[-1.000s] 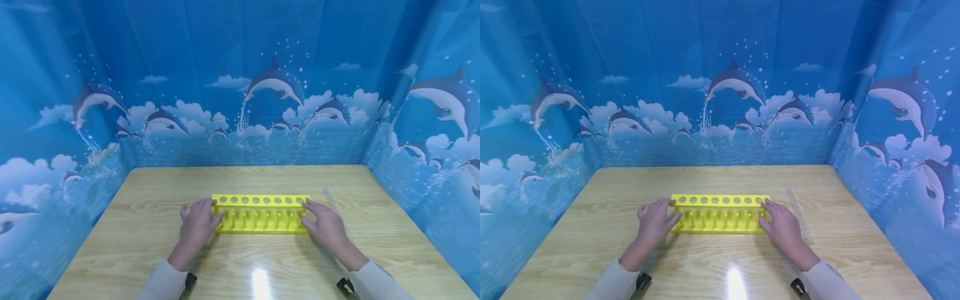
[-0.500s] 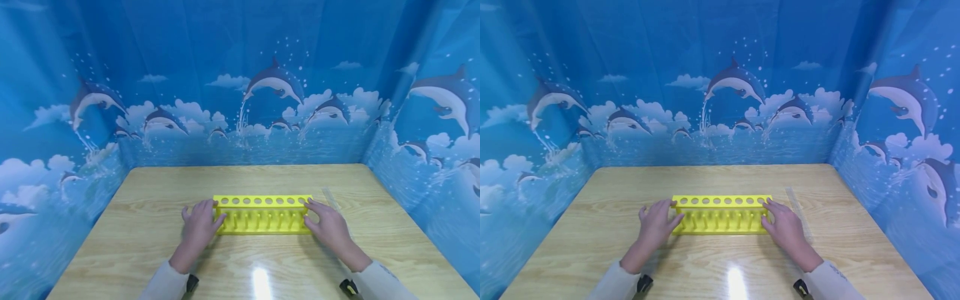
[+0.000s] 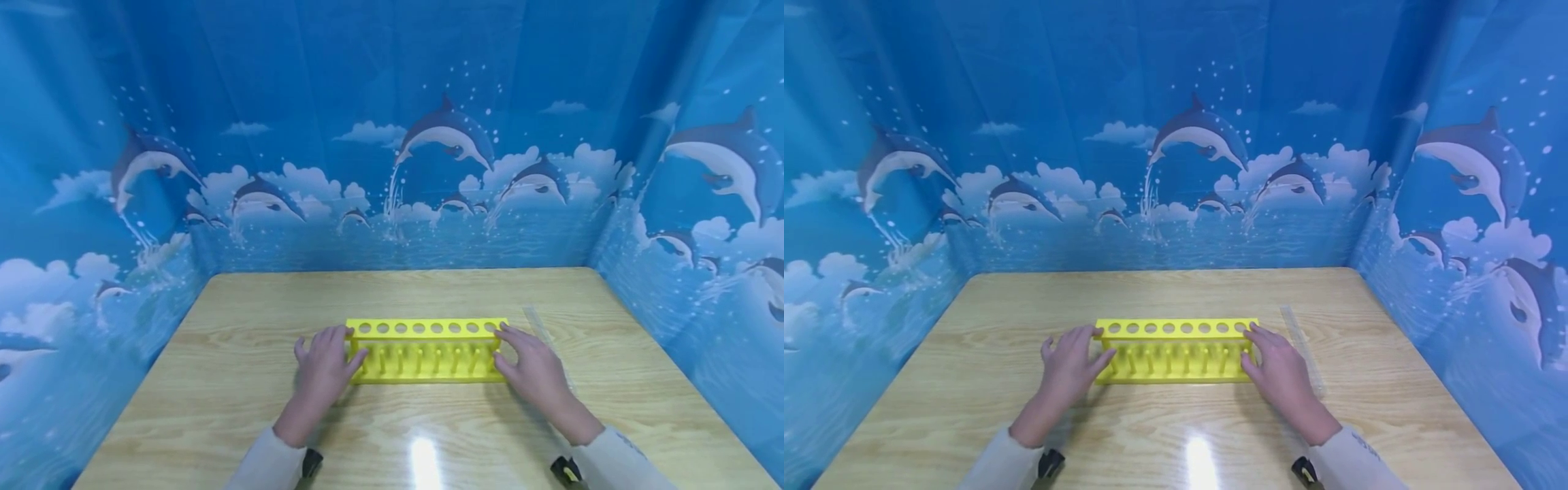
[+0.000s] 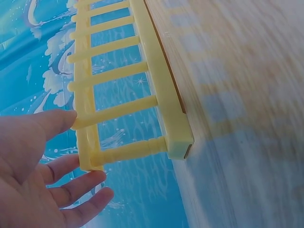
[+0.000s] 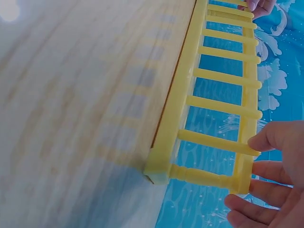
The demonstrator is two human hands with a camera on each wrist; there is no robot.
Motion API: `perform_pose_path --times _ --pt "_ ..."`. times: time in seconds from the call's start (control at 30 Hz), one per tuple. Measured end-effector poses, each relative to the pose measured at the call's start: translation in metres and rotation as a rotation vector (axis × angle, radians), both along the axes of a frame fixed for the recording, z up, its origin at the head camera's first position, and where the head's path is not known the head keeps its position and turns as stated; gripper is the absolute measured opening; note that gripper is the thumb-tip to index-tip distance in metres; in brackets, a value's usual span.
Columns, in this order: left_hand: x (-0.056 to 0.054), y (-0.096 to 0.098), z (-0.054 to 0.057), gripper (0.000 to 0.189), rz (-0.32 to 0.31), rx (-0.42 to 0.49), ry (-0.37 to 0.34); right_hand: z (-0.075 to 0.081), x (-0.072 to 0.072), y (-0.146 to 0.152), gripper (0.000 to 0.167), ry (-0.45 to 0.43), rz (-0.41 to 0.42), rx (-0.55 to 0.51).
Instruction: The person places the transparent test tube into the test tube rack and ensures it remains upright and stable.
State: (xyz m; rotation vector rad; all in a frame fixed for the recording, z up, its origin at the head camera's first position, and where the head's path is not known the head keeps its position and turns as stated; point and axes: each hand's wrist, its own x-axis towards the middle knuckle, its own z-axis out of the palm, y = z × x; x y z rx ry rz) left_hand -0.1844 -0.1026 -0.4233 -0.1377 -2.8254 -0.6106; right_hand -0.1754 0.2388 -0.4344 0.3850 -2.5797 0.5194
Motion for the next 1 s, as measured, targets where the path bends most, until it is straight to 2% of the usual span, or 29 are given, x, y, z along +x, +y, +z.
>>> perform_pose_path --times 0.23,0.6,0.67,0.83,1.0 --pt "-0.001 -0.003 0.001 0.038 -0.013 0.07 -0.002 0.006 -0.001 0.001 0.036 -0.09 0.006 0.006" --pt "-0.005 -0.006 0.001 0.029 -0.03 0.125 0.0 0.012 -0.003 0.002 0.028 -0.166 -0.002 -0.053" --pt "-0.007 -0.006 0.001 0.026 -0.034 0.136 0.005 0.012 -0.005 0.003 0.03 -0.173 -0.002 -0.075" --pt "-0.009 -0.007 0.002 0.036 -0.037 0.154 0.004 0.012 -0.008 0.008 0.039 -0.181 -0.008 -0.116" --pt "-0.013 -0.009 0.001 0.039 -0.03 0.146 0.032 0.014 -0.012 0.016 0.045 -0.201 -0.046 -0.124"
